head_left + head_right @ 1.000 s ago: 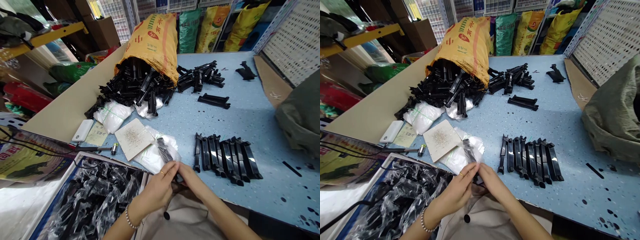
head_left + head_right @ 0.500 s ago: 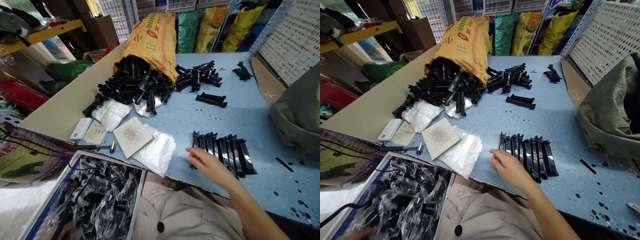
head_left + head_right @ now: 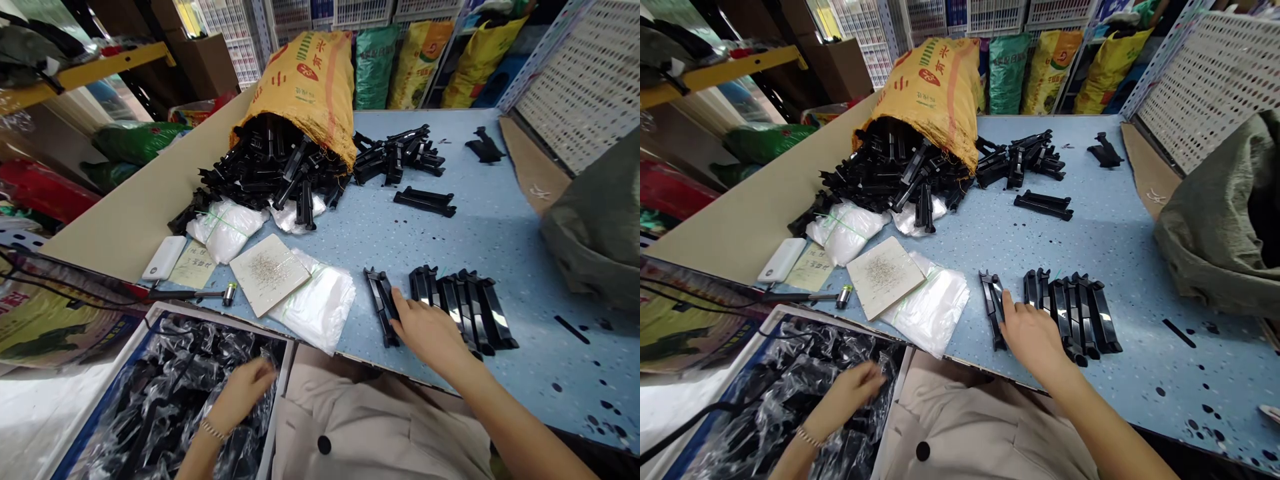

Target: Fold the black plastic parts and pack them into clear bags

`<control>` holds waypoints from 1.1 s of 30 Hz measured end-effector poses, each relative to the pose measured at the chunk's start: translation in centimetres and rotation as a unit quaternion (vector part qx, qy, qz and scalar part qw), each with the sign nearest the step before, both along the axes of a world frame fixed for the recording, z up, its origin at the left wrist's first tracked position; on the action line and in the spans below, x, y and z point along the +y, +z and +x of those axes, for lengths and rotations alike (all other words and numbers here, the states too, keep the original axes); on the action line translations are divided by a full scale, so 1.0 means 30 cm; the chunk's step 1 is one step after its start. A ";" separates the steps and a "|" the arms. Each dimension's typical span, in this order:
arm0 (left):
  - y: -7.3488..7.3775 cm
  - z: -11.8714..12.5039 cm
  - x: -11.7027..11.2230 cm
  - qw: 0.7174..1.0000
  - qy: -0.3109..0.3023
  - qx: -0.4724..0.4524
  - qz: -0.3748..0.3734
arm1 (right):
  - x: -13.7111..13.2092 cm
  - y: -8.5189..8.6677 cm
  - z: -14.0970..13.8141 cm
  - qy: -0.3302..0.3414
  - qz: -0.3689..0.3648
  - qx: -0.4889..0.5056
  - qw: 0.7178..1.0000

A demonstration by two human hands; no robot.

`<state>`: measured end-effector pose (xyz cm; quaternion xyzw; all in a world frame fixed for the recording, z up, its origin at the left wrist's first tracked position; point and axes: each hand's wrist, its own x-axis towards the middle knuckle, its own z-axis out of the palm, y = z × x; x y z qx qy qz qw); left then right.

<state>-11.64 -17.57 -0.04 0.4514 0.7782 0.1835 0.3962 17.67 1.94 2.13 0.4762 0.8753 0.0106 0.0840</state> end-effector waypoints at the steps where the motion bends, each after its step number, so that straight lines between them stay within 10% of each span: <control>1: 0.012 0.050 0.089 0.996 -0.048 0.003 0.074 | 0.004 0.001 -0.008 -0.009 -0.013 0.000 1.000; 4: 0.038 0.198 0.332 0.957 -0.110 0.134 0.233 | 0.023 0.006 0.001 -0.038 -0.049 0.024 0.998; 9: 0.003 0.222 0.511 0.962 -0.105 0.178 0.179 | 0.028 -0.004 0.085 -0.097 -0.156 0.238 0.954; 16: -0.016 0.111 0.477 0.982 -0.014 0.021 0.187 | -0.009 -0.020 0.036 -0.185 -0.385 0.563 0.708; 24: -0.023 0.123 0.486 0.959 0.119 -0.184 0.180 | -0.029 0.037 -0.199 -0.200 -0.564 0.653 0.465; 33: -0.031 0.131 0.480 0.959 0.054 -0.206 0.189 | 0.001 -0.001 -0.234 -0.216 -0.547 0.677 0.443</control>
